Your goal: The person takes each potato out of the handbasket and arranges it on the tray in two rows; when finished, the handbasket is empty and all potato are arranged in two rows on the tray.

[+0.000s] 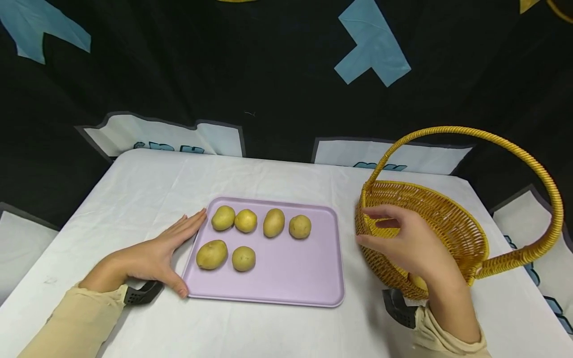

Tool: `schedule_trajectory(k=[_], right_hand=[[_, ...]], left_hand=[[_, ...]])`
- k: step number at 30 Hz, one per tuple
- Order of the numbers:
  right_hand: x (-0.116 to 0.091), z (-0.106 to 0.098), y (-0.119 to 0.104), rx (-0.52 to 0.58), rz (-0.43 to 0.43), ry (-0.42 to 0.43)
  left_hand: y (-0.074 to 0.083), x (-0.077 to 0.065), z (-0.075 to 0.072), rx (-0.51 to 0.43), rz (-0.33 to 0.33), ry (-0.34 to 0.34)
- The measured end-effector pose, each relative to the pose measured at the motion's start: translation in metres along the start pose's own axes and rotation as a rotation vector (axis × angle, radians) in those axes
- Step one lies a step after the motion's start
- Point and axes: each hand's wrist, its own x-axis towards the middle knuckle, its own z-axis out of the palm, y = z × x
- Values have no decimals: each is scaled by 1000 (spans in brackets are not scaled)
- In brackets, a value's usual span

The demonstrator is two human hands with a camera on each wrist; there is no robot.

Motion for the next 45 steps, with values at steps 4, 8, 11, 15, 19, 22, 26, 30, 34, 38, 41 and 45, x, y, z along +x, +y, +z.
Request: schedule_trajectory(k=[4, 8, 11, 15, 19, 22, 26, 30, 34, 38, 41, 45], right_hand=[[-4, -6, 20, -43, 43, -21], [-9, -10, 42, -75, 61, -43], [-12, -12, 57, -92, 79, -62], [-13, -14, 73, -113, 112, -111], [-13, -16, 85, -98, 135, -157], [-13, -18, 93, -78, 159, -181], [-12, -18, 101, -78, 181, -210], [-8, -16, 105, -75, 181, -232], [-5, -13, 106, -108, 178, -242], [-3, -11, 104, -141, 187, -241], [-1, -8, 102, -148, 175, -242], [2, -4, 100, -134, 149, -249]], left_hand=[[0, 0, 0, 2, -3, -3], [1, 0, 0, 5, -4, -3], [1, 0, 0, 3, -3, 0], [1, 1, 1, -1, -3, 1], [0, 1, 1, 2, -1, 3], [1, 1, 1, 3, 2, 2], [2, 1, 0, -1, 5, 2], [2, 0, 0, -5, 4, 6], [1, 0, 1, -4, 1, 5], [0, 0, 1, 6, 5, 6], [0, 0, 1, 7, 5, 6], [1, 0, -1, 2, 3, 4]])
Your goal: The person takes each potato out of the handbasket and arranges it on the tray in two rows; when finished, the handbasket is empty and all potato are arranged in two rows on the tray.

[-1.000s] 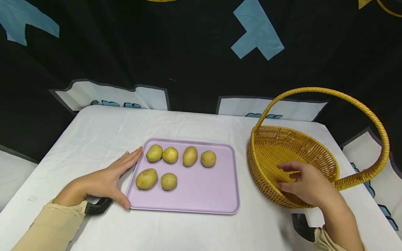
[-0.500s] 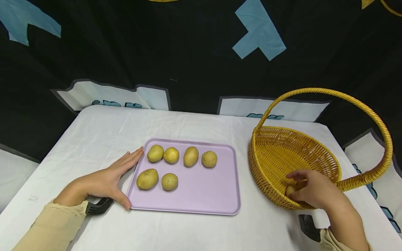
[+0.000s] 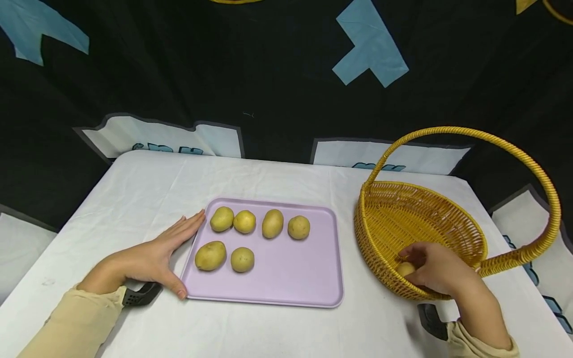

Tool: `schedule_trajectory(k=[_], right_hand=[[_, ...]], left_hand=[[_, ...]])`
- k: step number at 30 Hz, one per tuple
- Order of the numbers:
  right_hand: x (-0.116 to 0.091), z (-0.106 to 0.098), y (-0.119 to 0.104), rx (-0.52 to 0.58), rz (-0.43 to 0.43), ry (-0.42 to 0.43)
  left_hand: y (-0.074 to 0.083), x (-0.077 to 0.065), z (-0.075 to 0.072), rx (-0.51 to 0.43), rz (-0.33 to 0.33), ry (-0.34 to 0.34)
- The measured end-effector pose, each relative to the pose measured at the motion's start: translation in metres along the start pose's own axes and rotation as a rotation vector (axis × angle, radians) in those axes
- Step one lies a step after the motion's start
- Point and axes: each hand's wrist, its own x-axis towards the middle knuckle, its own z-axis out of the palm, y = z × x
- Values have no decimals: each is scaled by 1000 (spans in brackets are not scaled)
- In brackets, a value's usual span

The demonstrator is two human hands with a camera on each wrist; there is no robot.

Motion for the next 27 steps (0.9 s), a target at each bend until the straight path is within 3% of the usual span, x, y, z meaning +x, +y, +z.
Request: schedule_trajectory(k=[17, 27], right_hand=[[0, 1, 2, 32, 31, 18], [-2, -10, -14, 90, 53, 116]], left_hand=[[-1, -1, 2, -7, -7, 4], [-1, 1, 1, -2, -3, 1]])
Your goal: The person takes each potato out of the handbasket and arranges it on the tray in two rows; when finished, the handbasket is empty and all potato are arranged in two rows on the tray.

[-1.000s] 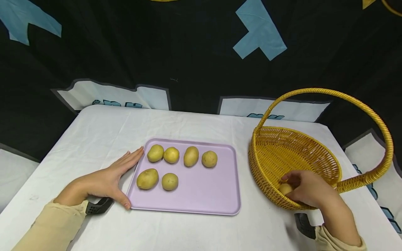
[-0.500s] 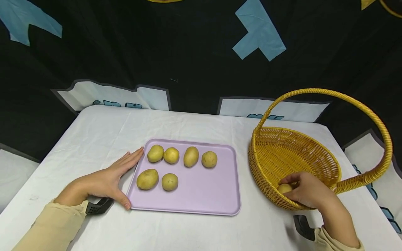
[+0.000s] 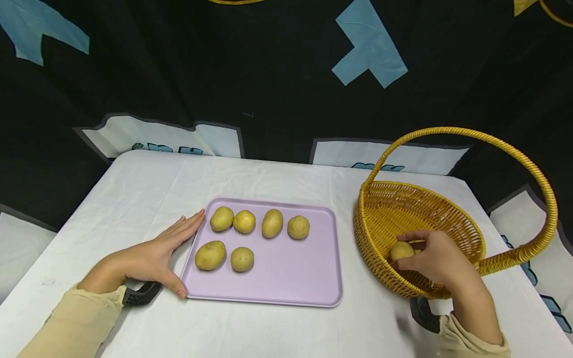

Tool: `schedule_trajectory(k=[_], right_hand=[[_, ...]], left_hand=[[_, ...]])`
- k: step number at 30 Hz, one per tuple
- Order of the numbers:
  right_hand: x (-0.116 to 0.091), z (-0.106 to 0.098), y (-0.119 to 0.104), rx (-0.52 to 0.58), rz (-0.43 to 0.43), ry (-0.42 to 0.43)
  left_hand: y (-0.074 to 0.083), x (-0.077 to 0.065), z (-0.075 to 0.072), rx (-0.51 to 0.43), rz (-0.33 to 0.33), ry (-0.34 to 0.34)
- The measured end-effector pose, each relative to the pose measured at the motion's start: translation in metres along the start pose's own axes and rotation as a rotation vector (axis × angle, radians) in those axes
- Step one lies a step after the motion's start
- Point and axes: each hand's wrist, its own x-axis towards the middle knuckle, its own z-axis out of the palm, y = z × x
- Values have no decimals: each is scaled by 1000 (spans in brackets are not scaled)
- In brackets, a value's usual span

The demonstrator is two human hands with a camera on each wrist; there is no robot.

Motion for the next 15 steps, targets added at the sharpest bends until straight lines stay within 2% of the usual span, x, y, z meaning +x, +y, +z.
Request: schedule_trajectory(k=[15], right_hand=[[-8, 8, -25, 163, -3, 138]], left_hand=[[1, -1, -1, -1, 3, -2]])
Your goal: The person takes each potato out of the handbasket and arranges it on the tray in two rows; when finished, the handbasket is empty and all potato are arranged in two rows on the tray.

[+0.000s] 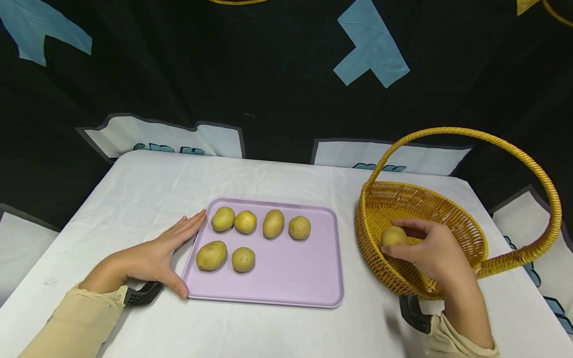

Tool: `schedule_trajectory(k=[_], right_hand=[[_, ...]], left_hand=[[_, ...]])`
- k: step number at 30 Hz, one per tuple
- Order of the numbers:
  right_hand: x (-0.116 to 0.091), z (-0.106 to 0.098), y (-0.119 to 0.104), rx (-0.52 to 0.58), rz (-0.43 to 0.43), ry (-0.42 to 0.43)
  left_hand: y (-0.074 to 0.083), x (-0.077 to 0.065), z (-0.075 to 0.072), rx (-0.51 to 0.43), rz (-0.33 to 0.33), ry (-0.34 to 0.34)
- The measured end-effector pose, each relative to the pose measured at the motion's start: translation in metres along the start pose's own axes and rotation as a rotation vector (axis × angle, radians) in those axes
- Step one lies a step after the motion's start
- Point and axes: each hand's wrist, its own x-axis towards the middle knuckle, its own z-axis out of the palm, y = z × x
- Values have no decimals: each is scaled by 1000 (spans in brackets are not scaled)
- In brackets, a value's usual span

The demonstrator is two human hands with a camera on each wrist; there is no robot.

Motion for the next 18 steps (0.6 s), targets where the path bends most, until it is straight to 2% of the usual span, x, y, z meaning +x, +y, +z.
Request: schedule_trajectory(k=[10, 18], right_hand=[[-6, 9, -13, 54, -140, 120], [-16, 30, -43, 199, -304, 146]], left_hand=[[0, 0, 0, -1, -1, 5], [-1, 0, 0, 7, 2, -3]])
